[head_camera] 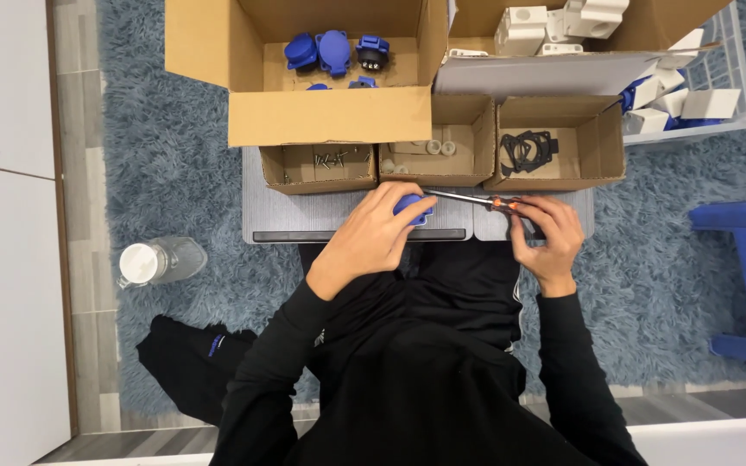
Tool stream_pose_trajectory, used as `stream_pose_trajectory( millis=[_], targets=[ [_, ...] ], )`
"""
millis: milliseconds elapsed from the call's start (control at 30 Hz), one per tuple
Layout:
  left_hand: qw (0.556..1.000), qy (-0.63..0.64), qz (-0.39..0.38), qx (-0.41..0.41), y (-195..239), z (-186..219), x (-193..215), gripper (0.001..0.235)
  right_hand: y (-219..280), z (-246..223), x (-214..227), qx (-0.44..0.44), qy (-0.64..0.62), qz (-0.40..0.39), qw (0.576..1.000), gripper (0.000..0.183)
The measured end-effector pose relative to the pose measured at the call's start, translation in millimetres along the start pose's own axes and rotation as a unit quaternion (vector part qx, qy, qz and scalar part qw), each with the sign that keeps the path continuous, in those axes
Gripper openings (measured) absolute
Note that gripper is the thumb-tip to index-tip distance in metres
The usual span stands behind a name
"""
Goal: The person sits on a rug and assembles a white electrical socket with a blue cover using a screwdriver. They then pick up a blue electrical plug and use the screwdriver to adjust its internal components before placing it back in a box.
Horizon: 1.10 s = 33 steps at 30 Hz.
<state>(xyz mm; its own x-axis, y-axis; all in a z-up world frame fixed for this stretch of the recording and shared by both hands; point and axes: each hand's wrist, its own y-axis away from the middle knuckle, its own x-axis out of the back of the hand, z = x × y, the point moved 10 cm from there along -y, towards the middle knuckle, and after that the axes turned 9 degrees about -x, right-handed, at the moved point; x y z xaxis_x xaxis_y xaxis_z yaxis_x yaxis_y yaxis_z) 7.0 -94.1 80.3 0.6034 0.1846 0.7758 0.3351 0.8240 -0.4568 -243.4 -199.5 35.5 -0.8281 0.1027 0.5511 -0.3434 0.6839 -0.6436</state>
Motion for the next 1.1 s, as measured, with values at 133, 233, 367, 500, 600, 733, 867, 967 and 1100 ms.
stream_pose_trajectory(
  millis=[133,233,367,500,600,733,867,967,1100],
  targets=[
    [1.0,0.016,0.002,-0.001,-3,2,8,0.052,2,2,-1,0.011,0.002,0.004,1.0,0.02],
    [0.999,0.034,0.009,-0.005,-2,4,10,0.052,4,5,-2,0.013,0.007,0.003,1.0,0.02],
    [0.999,0.051,0.009,0.0,-3,4,7,0.053,4,5,-2,0.012,0.011,0.001,1.0,0.021],
    [0.995,0.091,0.037,0.01,-2,3,15,0.051,3,2,-1,0.014,0.008,-0.004,1.0,0.02],
    [0.983,0.161,0.081,0.039,3,4,26,0.05,-2,-10,5,0.026,0.01,-0.002,1.0,0.019],
    [0.89,0.414,0.168,0.089,19,-6,13,0.054,-4,-38,11,0.057,-0.031,0.002,0.998,0.017],
    [0.819,0.528,0.206,0.088,22,-2,-6,0.054,-34,-90,7,0.009,-0.151,-0.027,0.988,0.017],
    [0.796,0.561,0.208,0.089,26,4,-18,0.055,-56,-130,-9,-0.005,-0.196,-0.09,0.976,0.023],
    [0.786,0.577,0.204,0.082,23,11,-18,0.053,-62,-148,-24,0.005,-0.223,-0.101,0.97,0.019]
  ],
)
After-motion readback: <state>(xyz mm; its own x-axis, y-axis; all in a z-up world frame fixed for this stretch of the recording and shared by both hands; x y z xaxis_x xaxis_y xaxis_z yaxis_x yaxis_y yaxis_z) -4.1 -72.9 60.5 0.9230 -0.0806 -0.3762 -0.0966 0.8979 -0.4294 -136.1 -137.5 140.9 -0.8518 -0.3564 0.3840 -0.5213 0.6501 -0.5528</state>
